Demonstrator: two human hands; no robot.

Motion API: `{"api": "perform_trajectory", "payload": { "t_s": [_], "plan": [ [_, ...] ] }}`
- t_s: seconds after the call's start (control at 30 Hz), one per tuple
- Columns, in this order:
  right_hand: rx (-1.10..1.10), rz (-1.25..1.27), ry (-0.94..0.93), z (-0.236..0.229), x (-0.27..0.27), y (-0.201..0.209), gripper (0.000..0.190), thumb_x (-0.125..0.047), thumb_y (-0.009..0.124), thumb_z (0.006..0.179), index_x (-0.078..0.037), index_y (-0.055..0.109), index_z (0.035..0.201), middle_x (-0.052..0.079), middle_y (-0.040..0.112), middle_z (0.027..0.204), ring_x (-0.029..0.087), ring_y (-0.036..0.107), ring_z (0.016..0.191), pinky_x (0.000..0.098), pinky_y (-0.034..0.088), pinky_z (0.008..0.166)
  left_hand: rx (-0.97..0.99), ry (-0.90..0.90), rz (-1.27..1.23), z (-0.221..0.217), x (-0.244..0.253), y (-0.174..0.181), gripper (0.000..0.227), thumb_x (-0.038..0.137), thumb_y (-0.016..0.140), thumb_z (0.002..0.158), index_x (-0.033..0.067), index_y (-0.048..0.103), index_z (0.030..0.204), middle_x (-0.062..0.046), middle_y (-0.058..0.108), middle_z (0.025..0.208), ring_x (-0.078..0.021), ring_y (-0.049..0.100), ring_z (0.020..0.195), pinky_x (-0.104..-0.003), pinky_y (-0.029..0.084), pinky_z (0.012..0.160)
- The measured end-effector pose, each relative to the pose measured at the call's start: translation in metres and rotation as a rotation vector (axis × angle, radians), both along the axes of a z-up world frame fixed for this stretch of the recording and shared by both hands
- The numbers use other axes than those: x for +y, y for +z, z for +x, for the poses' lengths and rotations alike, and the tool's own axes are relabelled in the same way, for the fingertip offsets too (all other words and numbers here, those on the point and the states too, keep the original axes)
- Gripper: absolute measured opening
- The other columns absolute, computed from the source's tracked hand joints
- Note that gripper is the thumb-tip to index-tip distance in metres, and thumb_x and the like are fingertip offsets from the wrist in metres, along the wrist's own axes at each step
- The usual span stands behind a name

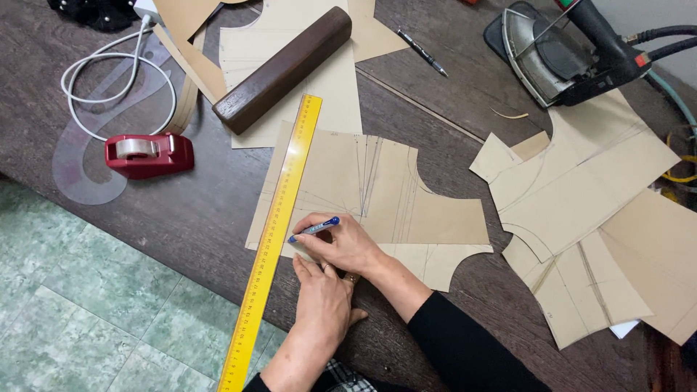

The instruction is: The person uses a yellow ruler and a blue marker to draw straight lines and curves on a piece of cardboard. They measure and mark the cardboard, then draw freehand lines to connect points and outline a pattern shape.

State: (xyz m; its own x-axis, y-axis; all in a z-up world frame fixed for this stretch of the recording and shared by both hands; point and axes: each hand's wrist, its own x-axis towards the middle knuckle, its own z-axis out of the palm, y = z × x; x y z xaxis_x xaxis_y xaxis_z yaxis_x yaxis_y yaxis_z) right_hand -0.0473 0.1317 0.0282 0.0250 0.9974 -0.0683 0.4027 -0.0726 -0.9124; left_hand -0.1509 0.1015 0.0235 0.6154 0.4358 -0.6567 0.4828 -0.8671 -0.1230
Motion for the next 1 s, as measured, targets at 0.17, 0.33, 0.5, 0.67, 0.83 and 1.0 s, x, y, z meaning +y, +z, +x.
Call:
{"api": "perform_trajectory", "payload": {
  "t_s": [0.17,0.33,0.5,0.67,0.83,1.0],
  "plan": [
    [-0.013,0.023,0.016,0.000,0.000,-0.004,0.018,-0.022,0.059,0.087,-0.013,0.070,0.097,-0.001,0.073,0.094,0.014,0.068,0.087,0.0267,0.052,0.077,0.002,0.006,-0.010,0.000,0.000,0.001,0.080,0.082,0.051,0.082,0.0263,0.045,0.139,-0.032,0.043,0.140,-0.0627,0.037,0.127,-0.071,0.019,0.107],
    [0.002,-0.013,0.001,-0.001,0.001,-0.004,0.016,-0.024,0.060,0.087,-0.014,0.070,0.096,-0.003,0.073,0.092,0.012,0.067,0.080,0.0257,0.051,0.072,-0.003,-0.001,0.007,-0.001,-0.001,-0.001,0.083,0.083,0.051,0.080,0.0254,0.046,0.139,-0.035,0.044,0.138,-0.0647,0.040,0.125,-0.071,0.020,0.106],
    [0.014,-0.009,-0.007,-0.001,0.003,-0.002,0.015,-0.022,0.061,0.086,-0.014,0.070,0.096,-0.003,0.074,0.092,0.011,0.067,0.079,0.0252,0.050,0.072,0.012,0.018,-0.033,0.000,0.000,0.005,0.079,0.080,0.051,0.082,0.0309,0.040,0.142,-0.028,0.043,0.141,-0.0631,0.037,0.128,-0.072,0.016,0.108],
    [-0.014,-0.023,-0.013,-0.002,0.005,0.002,0.014,-0.024,0.063,0.086,-0.016,0.071,0.094,-0.005,0.073,0.091,0.011,0.066,0.076,0.0256,0.050,0.071,0.000,0.030,-0.034,0.000,-0.001,0.001,0.080,0.080,0.053,0.081,0.0301,0.040,0.142,-0.030,0.040,0.143,-0.0642,0.037,0.128,-0.072,0.017,0.107],
    [-0.112,-0.117,-0.019,0.001,0.006,0.006,0.015,-0.032,0.062,0.085,-0.022,0.070,0.093,-0.007,0.073,0.084,0.011,0.067,0.075,0.0279,0.051,0.071,-0.031,0.041,-0.026,-0.001,-0.003,0.000,0.085,0.082,0.055,0.078,0.0307,0.036,0.142,-0.035,0.039,0.141,-0.0669,0.037,0.126,-0.073,0.016,0.107],
    [-0.125,-0.203,-0.013,0.013,-0.001,0.016,0.017,-0.031,0.060,0.083,-0.019,0.069,0.091,-0.002,0.071,0.077,0.013,0.065,0.069,0.0287,0.048,0.066,-0.035,0.036,0.023,-0.001,-0.003,0.002,0.083,0.084,0.049,0.078,0.0378,0.032,0.144,-0.048,0.029,0.139,-0.0647,0.037,0.125,-0.069,0.018,0.107]
  ]
}}
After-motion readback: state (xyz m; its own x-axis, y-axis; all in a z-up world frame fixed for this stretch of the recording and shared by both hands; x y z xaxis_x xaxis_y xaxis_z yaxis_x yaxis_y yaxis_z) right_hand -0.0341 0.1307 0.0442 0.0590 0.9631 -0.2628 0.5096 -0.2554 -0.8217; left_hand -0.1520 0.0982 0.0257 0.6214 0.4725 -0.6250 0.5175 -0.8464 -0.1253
